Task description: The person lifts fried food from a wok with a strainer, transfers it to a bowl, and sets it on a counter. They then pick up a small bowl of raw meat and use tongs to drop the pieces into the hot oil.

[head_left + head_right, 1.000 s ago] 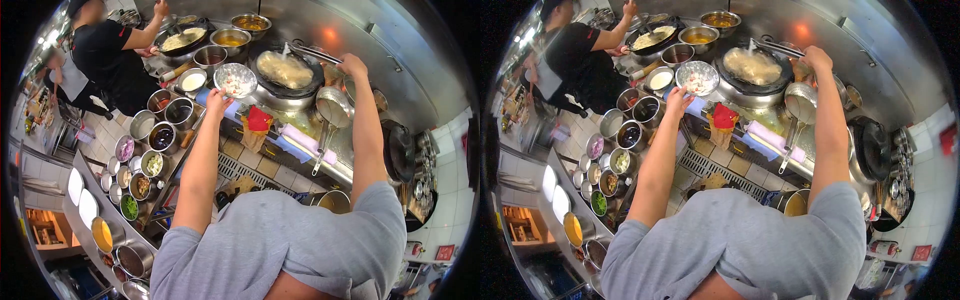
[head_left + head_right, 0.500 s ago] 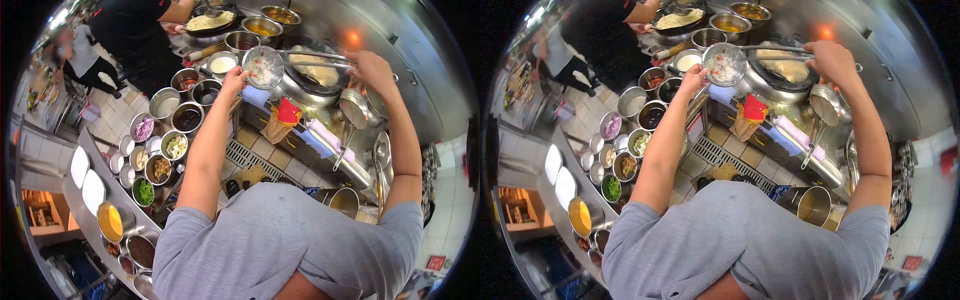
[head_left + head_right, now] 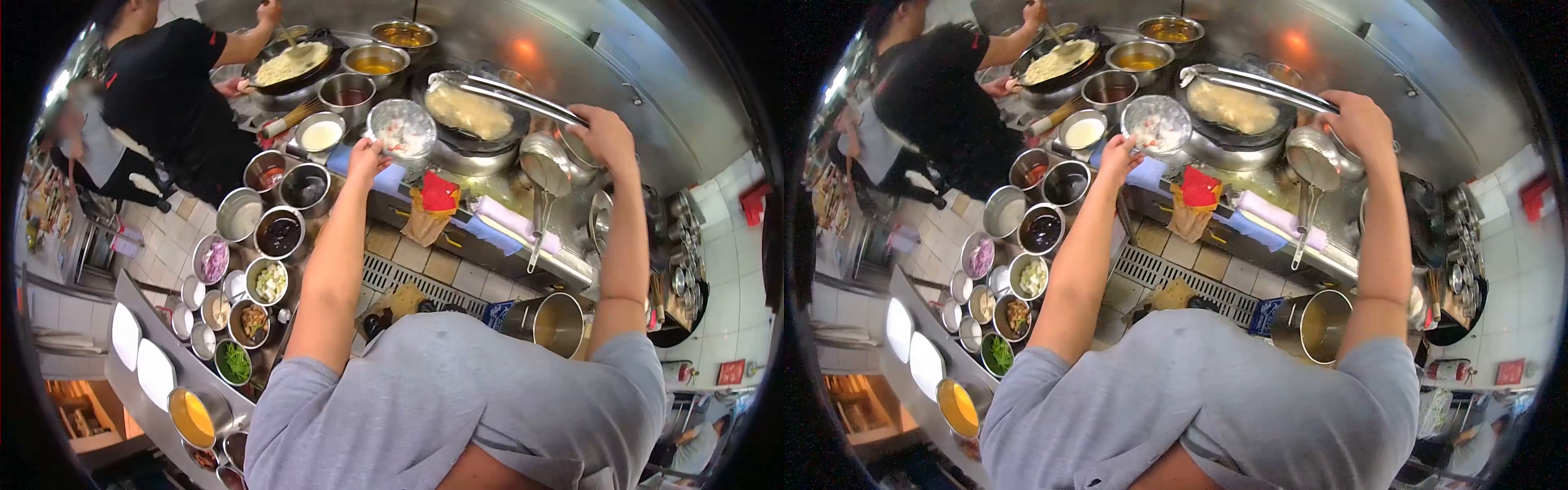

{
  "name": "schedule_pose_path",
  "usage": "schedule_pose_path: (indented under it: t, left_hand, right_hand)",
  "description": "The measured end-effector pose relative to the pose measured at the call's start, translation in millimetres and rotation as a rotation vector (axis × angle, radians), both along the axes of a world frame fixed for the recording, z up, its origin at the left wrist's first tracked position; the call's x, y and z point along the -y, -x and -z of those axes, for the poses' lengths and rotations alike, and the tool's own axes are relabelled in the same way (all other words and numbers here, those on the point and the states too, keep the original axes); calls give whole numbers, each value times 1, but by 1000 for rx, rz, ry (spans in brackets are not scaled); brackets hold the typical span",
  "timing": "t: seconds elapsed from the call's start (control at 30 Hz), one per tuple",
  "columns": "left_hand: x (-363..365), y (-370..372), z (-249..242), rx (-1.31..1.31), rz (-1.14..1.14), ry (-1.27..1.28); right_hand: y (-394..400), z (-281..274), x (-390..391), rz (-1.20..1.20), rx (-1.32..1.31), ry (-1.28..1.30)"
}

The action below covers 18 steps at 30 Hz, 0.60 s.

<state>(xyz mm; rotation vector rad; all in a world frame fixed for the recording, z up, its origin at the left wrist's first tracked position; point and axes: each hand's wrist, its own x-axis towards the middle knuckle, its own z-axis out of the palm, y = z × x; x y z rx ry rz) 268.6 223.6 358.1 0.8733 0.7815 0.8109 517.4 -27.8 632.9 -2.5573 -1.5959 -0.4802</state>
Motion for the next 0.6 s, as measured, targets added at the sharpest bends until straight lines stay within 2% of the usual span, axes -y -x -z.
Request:
schedule_pose_path:
  t: [0.17,0.27,0.37,0.47,0.6]
  left_hand:
    - [16,6,-6,-38,-57,26]
    - [18,22,-8,-31,-76,20]
    - [16,42,-15,-75,-103,-9]
    - [9,70,-22,-121,-128,-41]
    - [-17,98,-23,-210,-57,-168]
  right_hand:
    - [-87,42,-86,189,-64,209]
    - [-124,71,-130,292,-108,226]
    - [-94,46,-130,281,-53,113]
    - [-78,19,-121,57,42,9]
    - [40,-25,-63,-218,211,4]
